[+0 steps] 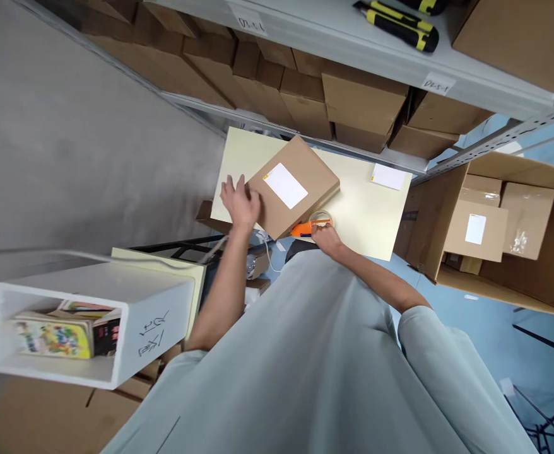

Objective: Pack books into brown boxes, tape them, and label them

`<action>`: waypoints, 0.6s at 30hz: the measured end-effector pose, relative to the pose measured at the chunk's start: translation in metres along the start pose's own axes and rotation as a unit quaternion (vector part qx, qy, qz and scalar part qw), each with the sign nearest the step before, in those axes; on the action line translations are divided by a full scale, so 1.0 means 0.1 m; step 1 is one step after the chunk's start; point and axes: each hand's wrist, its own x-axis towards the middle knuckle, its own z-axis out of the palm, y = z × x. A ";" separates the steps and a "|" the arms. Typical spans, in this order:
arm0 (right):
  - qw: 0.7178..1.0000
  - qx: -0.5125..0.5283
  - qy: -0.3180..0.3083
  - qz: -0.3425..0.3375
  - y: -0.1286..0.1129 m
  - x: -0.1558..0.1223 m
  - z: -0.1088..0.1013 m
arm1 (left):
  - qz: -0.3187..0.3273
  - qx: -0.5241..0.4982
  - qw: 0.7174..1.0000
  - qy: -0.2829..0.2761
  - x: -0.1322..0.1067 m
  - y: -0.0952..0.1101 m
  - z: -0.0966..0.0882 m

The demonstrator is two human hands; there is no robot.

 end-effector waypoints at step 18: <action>0.994 0.030 -0.068 0.079 0.84 -0.83 0.13 | 0.016 -0.031 0.998 -0.058 -1.01 0.04 0.51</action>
